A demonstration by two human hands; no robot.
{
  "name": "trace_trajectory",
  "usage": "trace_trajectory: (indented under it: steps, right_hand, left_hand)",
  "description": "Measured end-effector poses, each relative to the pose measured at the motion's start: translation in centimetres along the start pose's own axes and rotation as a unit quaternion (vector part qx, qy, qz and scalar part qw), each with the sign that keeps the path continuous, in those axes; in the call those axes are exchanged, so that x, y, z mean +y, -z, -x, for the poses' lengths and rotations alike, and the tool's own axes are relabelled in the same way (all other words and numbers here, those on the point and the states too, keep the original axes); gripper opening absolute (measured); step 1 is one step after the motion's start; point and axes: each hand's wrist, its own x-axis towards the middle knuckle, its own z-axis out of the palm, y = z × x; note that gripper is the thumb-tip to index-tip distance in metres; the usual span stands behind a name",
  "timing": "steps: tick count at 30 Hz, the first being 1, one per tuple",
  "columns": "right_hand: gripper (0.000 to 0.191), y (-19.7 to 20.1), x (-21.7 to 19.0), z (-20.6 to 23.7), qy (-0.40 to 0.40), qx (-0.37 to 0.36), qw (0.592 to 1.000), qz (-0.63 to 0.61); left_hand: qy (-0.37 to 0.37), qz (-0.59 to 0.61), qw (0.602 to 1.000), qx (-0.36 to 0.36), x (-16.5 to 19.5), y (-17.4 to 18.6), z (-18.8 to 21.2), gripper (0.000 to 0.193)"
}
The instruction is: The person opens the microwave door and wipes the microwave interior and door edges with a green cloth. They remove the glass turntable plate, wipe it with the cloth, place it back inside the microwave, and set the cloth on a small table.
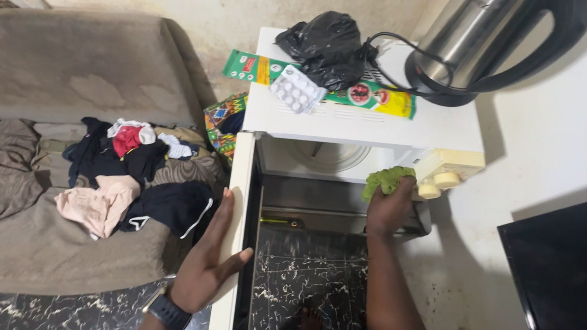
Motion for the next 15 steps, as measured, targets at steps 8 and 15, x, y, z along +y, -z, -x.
trace_trajectory:
  steps: [8, 15]
  right_hand:
    - [0.056, -3.7, -2.2, 2.3, 0.07, -0.094, 0.993, 0.012]
    - [0.04, -4.3, -2.6, -1.4, 0.105, -0.095, 0.972, 0.187]
  left_hand:
    - [0.066, -0.162, 0.985, 0.011, 1.6, 0.2, 0.5, 0.093]
    - [0.036, -0.315, 0.948, 0.012, 2.3, -0.7, 1.4, 0.074]
